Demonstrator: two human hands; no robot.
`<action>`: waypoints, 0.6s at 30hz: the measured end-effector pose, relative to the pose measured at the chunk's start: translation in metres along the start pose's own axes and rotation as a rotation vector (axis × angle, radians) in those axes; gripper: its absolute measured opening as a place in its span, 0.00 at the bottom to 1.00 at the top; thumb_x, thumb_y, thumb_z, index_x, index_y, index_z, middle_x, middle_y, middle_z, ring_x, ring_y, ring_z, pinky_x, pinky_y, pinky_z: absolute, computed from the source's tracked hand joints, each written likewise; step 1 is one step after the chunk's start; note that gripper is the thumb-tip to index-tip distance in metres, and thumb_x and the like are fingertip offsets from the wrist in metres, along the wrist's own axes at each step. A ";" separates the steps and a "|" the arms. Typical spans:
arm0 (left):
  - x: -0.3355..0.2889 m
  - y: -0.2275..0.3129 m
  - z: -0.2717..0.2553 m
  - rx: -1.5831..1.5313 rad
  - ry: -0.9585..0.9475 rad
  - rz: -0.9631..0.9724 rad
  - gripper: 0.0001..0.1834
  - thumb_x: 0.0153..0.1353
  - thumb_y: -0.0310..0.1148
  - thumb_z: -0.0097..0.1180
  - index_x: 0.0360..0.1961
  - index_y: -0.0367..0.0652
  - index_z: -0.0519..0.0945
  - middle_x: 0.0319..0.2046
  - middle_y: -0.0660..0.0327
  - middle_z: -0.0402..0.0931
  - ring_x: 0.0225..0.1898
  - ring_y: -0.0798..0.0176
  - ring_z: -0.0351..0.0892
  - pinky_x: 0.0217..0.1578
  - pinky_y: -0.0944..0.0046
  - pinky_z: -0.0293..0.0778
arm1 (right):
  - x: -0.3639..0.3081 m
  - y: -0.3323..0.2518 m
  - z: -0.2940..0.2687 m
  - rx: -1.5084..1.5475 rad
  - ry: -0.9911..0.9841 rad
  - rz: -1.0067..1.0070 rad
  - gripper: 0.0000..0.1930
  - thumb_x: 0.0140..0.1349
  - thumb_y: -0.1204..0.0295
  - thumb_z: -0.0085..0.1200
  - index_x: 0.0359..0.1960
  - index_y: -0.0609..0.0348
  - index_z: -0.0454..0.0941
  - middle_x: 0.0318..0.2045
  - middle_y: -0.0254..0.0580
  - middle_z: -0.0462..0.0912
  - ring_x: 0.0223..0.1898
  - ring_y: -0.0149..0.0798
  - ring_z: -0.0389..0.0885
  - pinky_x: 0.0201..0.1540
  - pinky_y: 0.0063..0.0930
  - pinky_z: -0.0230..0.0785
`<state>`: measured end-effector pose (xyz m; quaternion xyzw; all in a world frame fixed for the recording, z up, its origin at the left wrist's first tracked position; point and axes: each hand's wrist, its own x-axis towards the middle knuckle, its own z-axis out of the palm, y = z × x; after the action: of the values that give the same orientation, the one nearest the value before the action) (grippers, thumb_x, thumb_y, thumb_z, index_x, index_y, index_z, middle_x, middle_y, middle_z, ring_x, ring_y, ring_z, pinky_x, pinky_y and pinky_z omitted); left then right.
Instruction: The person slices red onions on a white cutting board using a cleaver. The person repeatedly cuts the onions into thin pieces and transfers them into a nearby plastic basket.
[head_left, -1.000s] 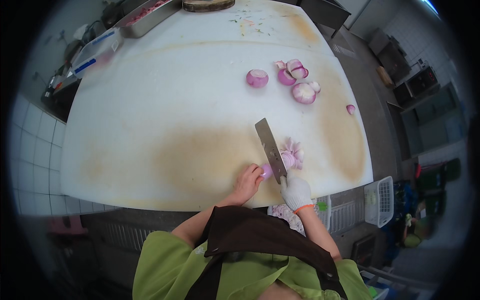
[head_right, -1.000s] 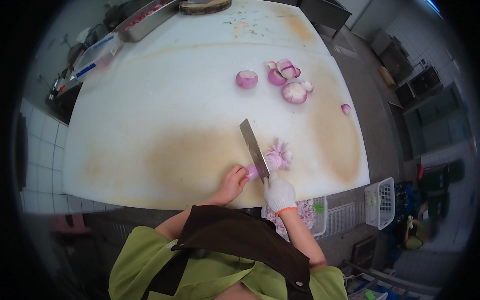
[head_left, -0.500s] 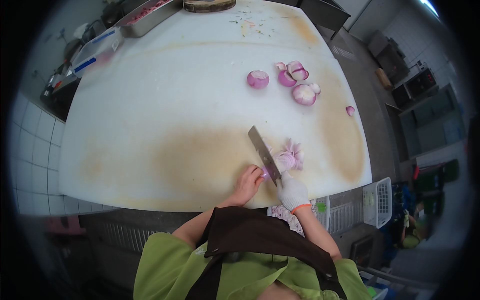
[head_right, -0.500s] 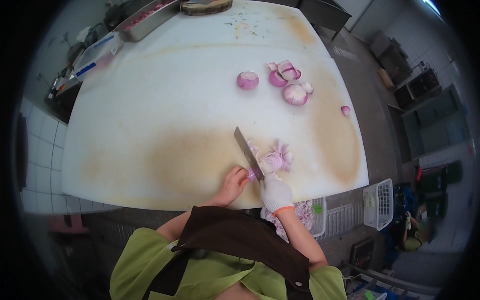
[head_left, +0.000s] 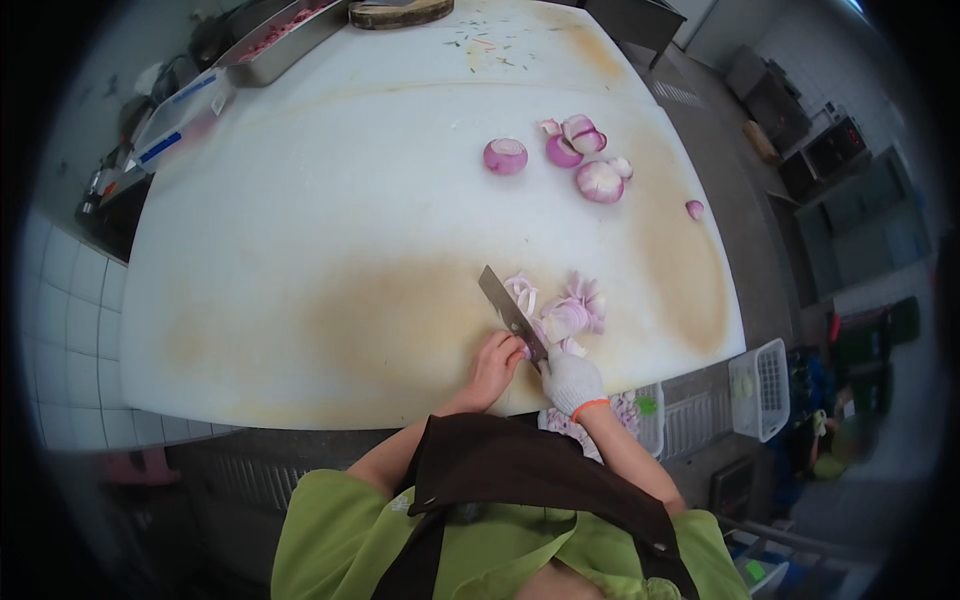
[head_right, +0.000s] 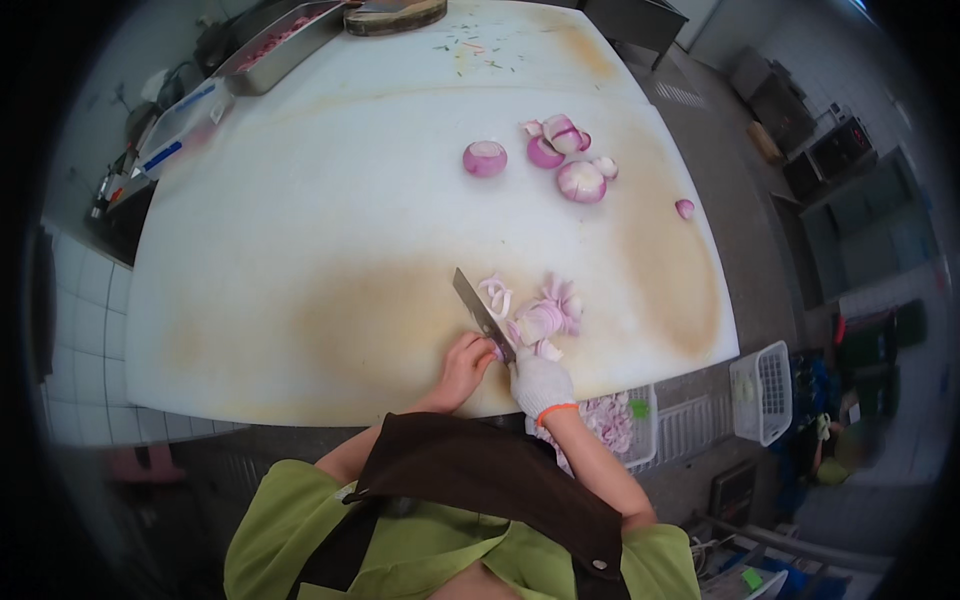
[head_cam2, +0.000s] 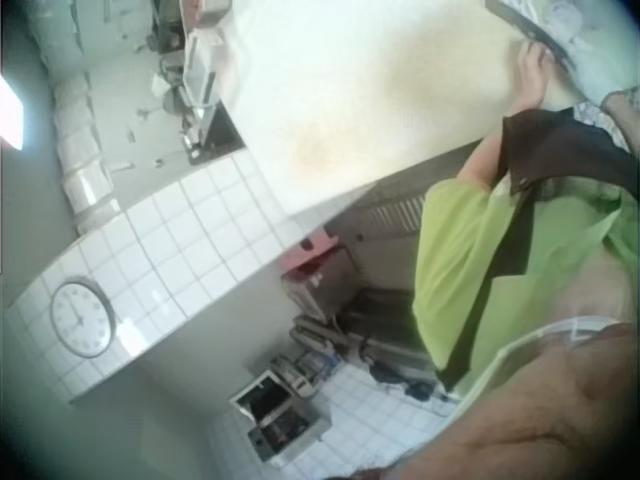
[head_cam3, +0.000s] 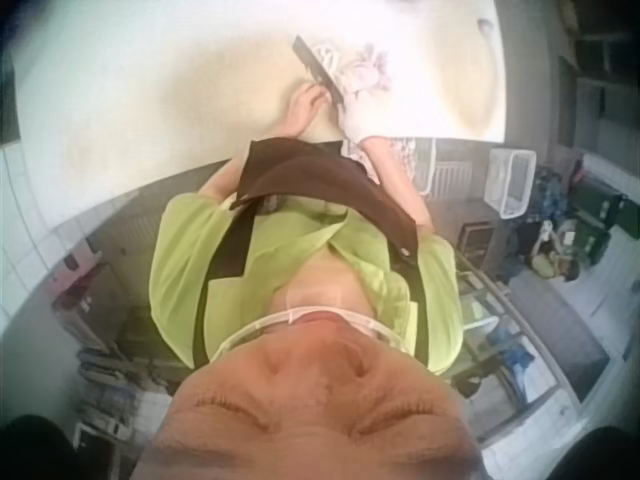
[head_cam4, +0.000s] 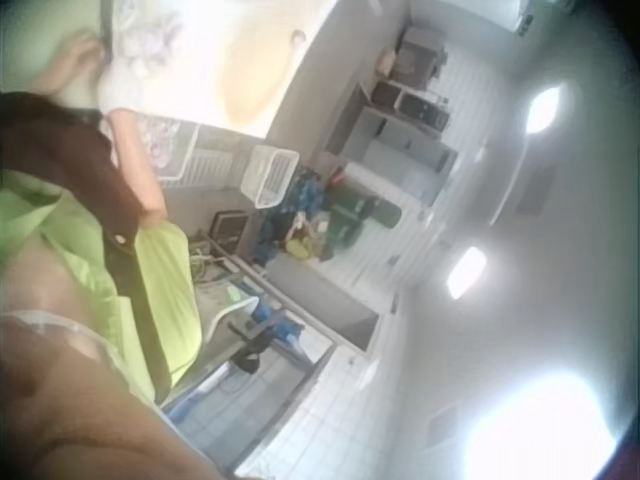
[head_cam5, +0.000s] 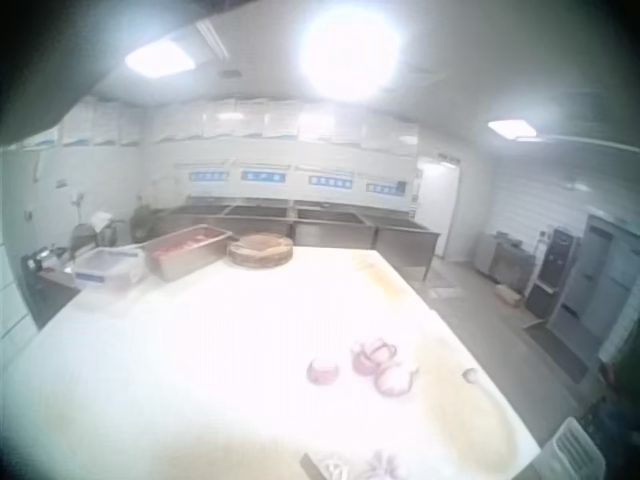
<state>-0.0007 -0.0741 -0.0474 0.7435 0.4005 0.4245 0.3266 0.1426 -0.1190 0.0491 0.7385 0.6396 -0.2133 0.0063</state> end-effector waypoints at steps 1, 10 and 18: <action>0.001 0.001 -0.001 -0.002 -0.006 -0.004 0.07 0.48 0.22 0.62 0.30 0.40 0.78 0.31 0.57 0.74 0.34 0.51 0.75 0.35 0.57 0.72 | -0.001 0.000 -0.002 -0.006 -0.003 0.000 0.13 0.61 0.62 0.47 0.36 0.60 0.72 0.24 0.58 0.79 0.29 0.59 0.79 0.35 0.52 0.69; 0.147 0.085 -0.019 0.175 -0.091 0.289 0.22 0.46 0.33 0.64 0.46 0.48 0.75 0.47 0.56 0.71 0.47 0.47 0.70 0.43 0.52 0.71 | -0.007 0.001 -0.006 -0.038 0.263 -0.106 0.09 0.61 0.68 0.44 0.33 0.59 0.73 0.20 0.47 0.79 0.22 0.53 0.79 0.26 0.48 0.70; 0.164 0.084 0.082 0.676 -1.000 0.079 0.39 0.45 0.47 0.67 0.60 0.54 0.67 0.60 0.56 0.59 0.58 0.40 0.60 0.58 0.39 0.62 | -0.005 -0.010 0.004 -0.095 0.288 -0.121 0.10 0.59 0.72 0.44 0.40 0.59 0.75 0.20 0.46 0.80 0.19 0.45 0.79 0.18 0.42 0.68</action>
<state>0.1514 0.0180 0.0479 0.9298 0.2831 -0.1155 0.2049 0.1315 -0.1228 0.0499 0.7205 0.6865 -0.0749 -0.0635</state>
